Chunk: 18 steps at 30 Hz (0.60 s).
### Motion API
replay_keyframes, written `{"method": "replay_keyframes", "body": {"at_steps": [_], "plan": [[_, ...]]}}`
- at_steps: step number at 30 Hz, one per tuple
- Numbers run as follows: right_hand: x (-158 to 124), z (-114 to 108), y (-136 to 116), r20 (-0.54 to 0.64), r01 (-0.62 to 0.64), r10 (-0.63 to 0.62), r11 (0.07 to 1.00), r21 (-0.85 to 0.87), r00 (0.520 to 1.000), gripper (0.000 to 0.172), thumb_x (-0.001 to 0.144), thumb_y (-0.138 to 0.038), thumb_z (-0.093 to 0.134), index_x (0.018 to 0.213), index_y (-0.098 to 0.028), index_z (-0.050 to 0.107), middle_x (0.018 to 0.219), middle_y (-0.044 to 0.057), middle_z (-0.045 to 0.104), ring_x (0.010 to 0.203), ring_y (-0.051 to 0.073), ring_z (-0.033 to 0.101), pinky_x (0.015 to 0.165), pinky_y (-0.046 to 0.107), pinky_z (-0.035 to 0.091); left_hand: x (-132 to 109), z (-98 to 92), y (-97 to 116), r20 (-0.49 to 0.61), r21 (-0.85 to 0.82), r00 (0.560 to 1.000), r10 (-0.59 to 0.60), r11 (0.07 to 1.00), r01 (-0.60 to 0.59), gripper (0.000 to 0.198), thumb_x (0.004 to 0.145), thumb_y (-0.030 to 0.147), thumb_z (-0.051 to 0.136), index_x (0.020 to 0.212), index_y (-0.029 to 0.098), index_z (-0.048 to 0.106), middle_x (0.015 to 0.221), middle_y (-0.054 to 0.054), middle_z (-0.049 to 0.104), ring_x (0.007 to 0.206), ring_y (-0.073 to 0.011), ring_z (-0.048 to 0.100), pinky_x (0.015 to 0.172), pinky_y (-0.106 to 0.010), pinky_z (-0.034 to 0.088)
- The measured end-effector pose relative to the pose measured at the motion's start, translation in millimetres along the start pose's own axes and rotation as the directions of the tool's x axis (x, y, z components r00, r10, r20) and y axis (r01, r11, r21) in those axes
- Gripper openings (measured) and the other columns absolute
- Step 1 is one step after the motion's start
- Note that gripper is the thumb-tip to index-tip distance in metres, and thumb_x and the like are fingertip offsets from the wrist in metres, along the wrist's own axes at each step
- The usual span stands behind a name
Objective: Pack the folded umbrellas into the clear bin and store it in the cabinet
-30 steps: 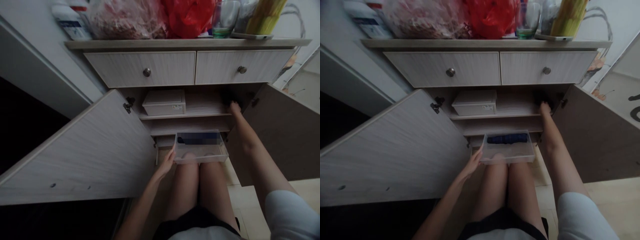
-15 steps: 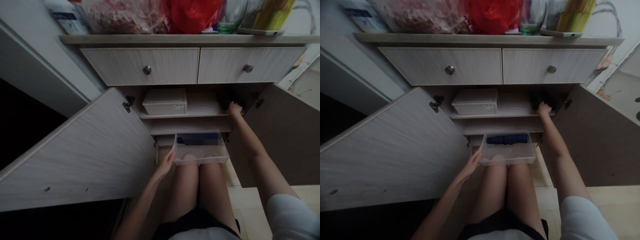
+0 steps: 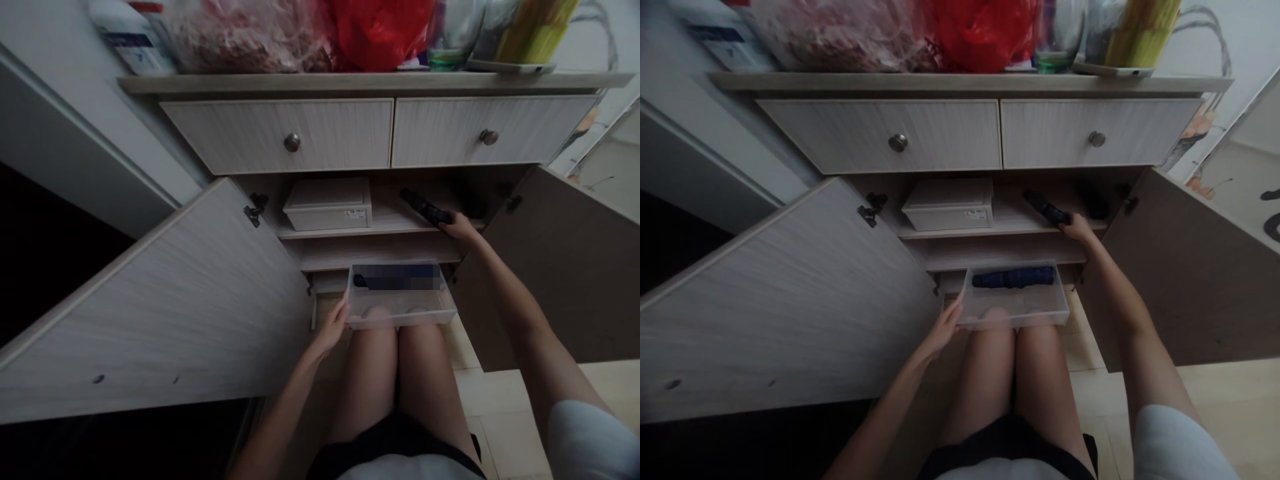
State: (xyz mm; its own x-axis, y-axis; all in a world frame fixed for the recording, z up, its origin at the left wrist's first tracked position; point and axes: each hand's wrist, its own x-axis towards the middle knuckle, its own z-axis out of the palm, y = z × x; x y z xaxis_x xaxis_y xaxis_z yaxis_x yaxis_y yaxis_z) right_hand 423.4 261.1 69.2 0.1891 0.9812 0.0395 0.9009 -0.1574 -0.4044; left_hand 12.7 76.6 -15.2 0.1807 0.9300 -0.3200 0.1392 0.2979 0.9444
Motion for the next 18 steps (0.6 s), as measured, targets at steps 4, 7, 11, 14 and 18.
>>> {"method": "replay_keyframes", "body": {"at_steps": [4, 7, 11, 14, 18], "plan": [[-38.7, -8.9, 4.5, 0.123, 0.32, -0.366, 0.903, 0.286, 0.922, 0.045, 0.084, -0.031, 0.067, 0.126, -0.014, 0.062, 0.113, 0.01, 0.071, 0.101, 0.025, 0.067, 0.09, 0.034, 0.054, -0.9, 0.2, 0.7, -0.005, 0.017, 1.0, -0.007, 1.0, 0.007, 0.073, 0.095, 0.057, 0.05, 0.159, 0.029, 0.029, 0.159, -0.009, 0.043, 0.121, -0.0313, 0.064, 0.096, -0.044, 0.055], [-76.4, -15.6, -1.6, 0.249, 0.47, -0.554, 0.82, 0.325, 0.794, 0.045, 0.082, -0.034, 0.068, 0.124, -0.017, 0.061, 0.11, 0.007, 0.071, 0.098, 0.024, 0.066, 0.088, 0.034, 0.053, -3.1, 0.4, 2.3, -0.009, 0.032, 1.0, -0.014, 0.999, 0.015, 0.071, 0.095, 0.057, 0.049, 0.159, 0.03, 0.031, 0.16, -0.008, 0.041, 0.126, -0.0315, 0.06, 0.097, -0.043, 0.054], [-119.0, -12.3, -19.9, 0.395, 0.575, -0.644, 0.764, 0.293, 0.655, 0.044, 0.082, -0.027, 0.066, 0.125, -0.017, 0.06, 0.11, 0.009, 0.07, 0.097, 0.023, 0.066, 0.087, 0.033, 0.051, -4.6, 1.3, 3.6, -0.004, 0.027, 1.0, -0.011, 1.0, 0.011, 0.072, 0.094, 0.06, 0.05, 0.158, 0.031, 0.032, 0.163, -0.007, 0.036, 0.131, -0.0318, 0.056, 0.099, -0.042, 0.053], [-136.4, 0.4, -32.0, 0.428, 0.619, -0.649, 0.751, 0.23, 0.629, 0.045, 0.081, -0.02, 0.066, 0.125, -0.017, 0.06, 0.116, 0.011, 0.069, 0.104, 0.025, 0.066, 0.093, 0.035, 0.049, -4.0, 2.2, 3.9, -0.007, 0.024, 1.0, -0.009, 1.0, 0.009, 0.074, 0.094, 0.06, 0.051, 0.158, 0.029, 0.033, 0.165, -0.007, 0.032, 0.135, -0.0335, 0.052, 0.099, -0.044, 0.053], [-142.9, 21.5, -40.3, 0.41, 0.655, -0.633, 0.748, 0.105, 0.657, 0.046, 0.077, -0.012, 0.066, 0.123, -0.017, 0.061, 0.119, 0.013, 0.068, 0.11, 0.029, 0.064, 0.094, 0.037, 0.048, -3.3, 3.0, 4.6, -0.001, 0.01, 1.0, 0.01, 1.0, -0.01, 0.074, 0.093, 0.06, 0.054, 0.157, 0.03, 0.035, 0.164, -0.007, 0.034, 0.136, -0.0341, 0.05, 0.099, -0.044, 0.053]]}}
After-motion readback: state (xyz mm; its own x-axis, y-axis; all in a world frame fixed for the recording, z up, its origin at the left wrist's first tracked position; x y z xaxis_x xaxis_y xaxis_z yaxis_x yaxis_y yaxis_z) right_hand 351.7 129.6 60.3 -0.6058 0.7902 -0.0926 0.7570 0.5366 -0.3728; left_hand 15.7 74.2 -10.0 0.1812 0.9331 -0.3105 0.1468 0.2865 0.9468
